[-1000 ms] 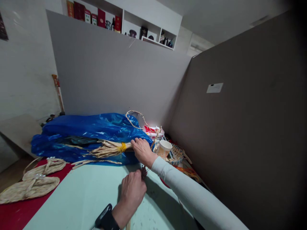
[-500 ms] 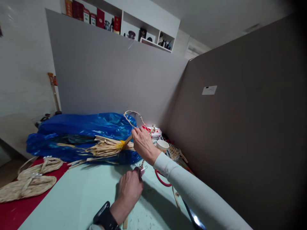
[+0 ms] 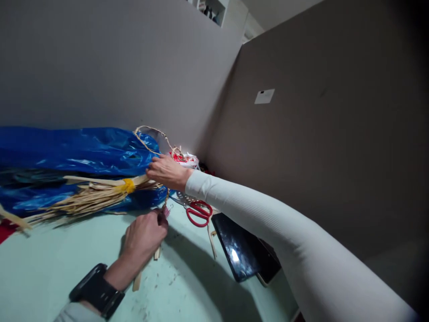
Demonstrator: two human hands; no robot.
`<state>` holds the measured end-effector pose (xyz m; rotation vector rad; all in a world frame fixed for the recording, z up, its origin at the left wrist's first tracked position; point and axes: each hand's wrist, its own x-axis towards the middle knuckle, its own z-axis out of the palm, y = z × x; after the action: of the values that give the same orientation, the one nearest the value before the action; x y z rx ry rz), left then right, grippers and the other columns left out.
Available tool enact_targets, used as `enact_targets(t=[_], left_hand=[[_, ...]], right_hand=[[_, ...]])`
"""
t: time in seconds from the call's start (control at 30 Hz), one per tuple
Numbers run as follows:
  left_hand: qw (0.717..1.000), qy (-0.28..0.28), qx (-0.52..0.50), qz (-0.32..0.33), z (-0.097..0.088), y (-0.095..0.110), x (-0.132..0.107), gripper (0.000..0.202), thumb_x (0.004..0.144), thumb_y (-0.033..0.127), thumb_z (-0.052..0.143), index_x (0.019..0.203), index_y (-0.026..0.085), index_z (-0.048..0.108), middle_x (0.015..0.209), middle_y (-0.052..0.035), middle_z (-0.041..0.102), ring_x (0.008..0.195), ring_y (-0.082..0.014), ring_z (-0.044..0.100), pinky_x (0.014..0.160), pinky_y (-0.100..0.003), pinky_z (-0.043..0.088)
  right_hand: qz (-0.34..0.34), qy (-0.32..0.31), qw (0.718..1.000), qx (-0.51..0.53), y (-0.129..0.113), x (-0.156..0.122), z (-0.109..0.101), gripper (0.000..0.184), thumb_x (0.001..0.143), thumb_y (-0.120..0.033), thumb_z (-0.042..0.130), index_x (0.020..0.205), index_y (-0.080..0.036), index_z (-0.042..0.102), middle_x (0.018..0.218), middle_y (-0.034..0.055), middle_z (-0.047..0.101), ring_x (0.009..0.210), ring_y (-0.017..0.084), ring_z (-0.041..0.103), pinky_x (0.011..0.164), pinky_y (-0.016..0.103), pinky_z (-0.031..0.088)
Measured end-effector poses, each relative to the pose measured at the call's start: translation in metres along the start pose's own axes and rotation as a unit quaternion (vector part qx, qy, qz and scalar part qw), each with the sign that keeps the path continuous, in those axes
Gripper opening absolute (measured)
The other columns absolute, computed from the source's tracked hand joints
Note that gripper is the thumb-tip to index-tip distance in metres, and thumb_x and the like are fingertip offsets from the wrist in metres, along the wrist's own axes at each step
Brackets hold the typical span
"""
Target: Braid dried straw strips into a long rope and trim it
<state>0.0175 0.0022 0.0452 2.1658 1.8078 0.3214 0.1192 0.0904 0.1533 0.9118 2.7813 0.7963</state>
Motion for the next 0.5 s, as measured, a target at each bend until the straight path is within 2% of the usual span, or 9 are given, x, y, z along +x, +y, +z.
enact_targets(t=[0.07,0.13,0.17,0.23,0.3,0.37,0.43,0.5], left_hand=[[1.0,-0.005,0.001,0.005,0.002,-0.002,0.001,0.038,0.095,0.033,0.032,0.095,0.021,0.068,0.094,-0.0192,0.078,0.09,-0.0378,0.072,0.064,-0.039,0.041],[1.0,-0.007,0.004,0.009,0.004,-0.004,0.002,0.037,0.092,0.029,0.031,0.091,0.021,0.067,0.093,-0.021,0.077,0.089,-0.0386,0.071,0.063,-0.038,0.037],[1.0,-0.007,0.006,0.012,0.005,-0.005,0.002,0.038,0.092,0.028,0.029,0.09,0.02,0.066,0.093,-0.0215,0.077,0.088,-0.0387,0.07,0.062,-0.038,0.036],[1.0,-0.007,0.004,0.017,0.006,-0.007,0.002,0.04,0.092,0.029,0.026,0.087,0.021,0.065,0.092,-0.0217,0.076,0.087,-0.0392,0.069,0.062,-0.038,0.034],[1.0,-0.007,-0.01,0.026,0.007,-0.009,0.003,0.04,0.092,0.035,0.027,0.087,0.022,0.064,0.094,-0.0201,0.076,0.088,-0.0393,0.067,0.062,-0.037,0.034],[0.999,-0.007,-0.03,0.033,0.008,-0.012,0.004,0.039,0.091,0.04,0.029,0.084,0.024,0.063,0.093,-0.0178,0.075,0.09,-0.0386,0.066,0.064,-0.036,0.035],[0.998,-0.005,-0.052,0.037,0.01,-0.016,0.008,0.038,0.09,0.043,0.031,0.077,0.024,0.062,0.087,-0.0155,0.075,0.087,-0.0369,0.065,0.065,-0.035,0.036],[0.996,-0.001,-0.076,0.042,0.013,-0.022,0.012,0.036,0.086,0.044,0.036,0.069,0.024,0.06,0.077,-0.0115,0.073,0.079,-0.0334,0.064,0.064,-0.033,0.037]], right_hand=[[-0.005,0.021,1.0,0.0,0.005,-0.008,-0.021,0.018,0.101,-0.013,0.043,0.109,-0.015,0.06,0.113,0.0045,0.065,0.113,0.018,0.052,0.09,0.031,0.04],[0.034,0.052,0.998,0.0,0.01,-0.025,-0.047,0.025,0.1,-0.008,0.037,0.114,-0.014,0.057,0.116,0.0031,0.062,0.114,0.016,0.049,0.09,0.029,0.038],[0.075,0.083,0.994,0.021,0.011,-0.038,-0.06,0.026,0.099,-0.007,0.036,0.11,-0.014,0.058,0.109,0.0008,0.063,0.107,0.012,0.052,0.088,0.026,0.037],[0.185,0.172,0.965,0.076,0.012,-0.073,-0.079,0.027,0.098,-0.009,0.037,0.105,-0.017,0.061,0.1,-0.0007,0.065,0.089,0.008,0.056,0.08,0.022,0.037],[0.258,0.223,0.932,0.12,0.009,-0.113,-0.085,0.022,0.096,-0.011,0.043,0.096,-0.015,0.064,0.085,-0.0004,0.065,0.073,0.008,0.054,0.071,0.022,0.037],[0.344,0.187,0.908,0.149,0.003,-0.153,-0.077,0.021,0.096,-0.014,0.044,0.096,-0.013,0.065,0.081,0.0021,0.066,0.07,0.01,0.054,0.068,0.023,0.036],[0.438,0.068,0.879,0.177,-0.006,-0.186,-0.057,0.024,0.098,-0.016,0.042,0.101,-0.015,0.066,0.087,0.0055,0.068,0.073,0.012,0.057,0.068,0.024,0.036],[0.464,0.006,0.864,0.196,-0.015,-0.21,-0.032,0.023,0.093,-0.011,0.047,0.093,-0.014,0.07,0.083,0.009,0.07,0.071,0.014,0.061,0.066,0.024,0.036]])
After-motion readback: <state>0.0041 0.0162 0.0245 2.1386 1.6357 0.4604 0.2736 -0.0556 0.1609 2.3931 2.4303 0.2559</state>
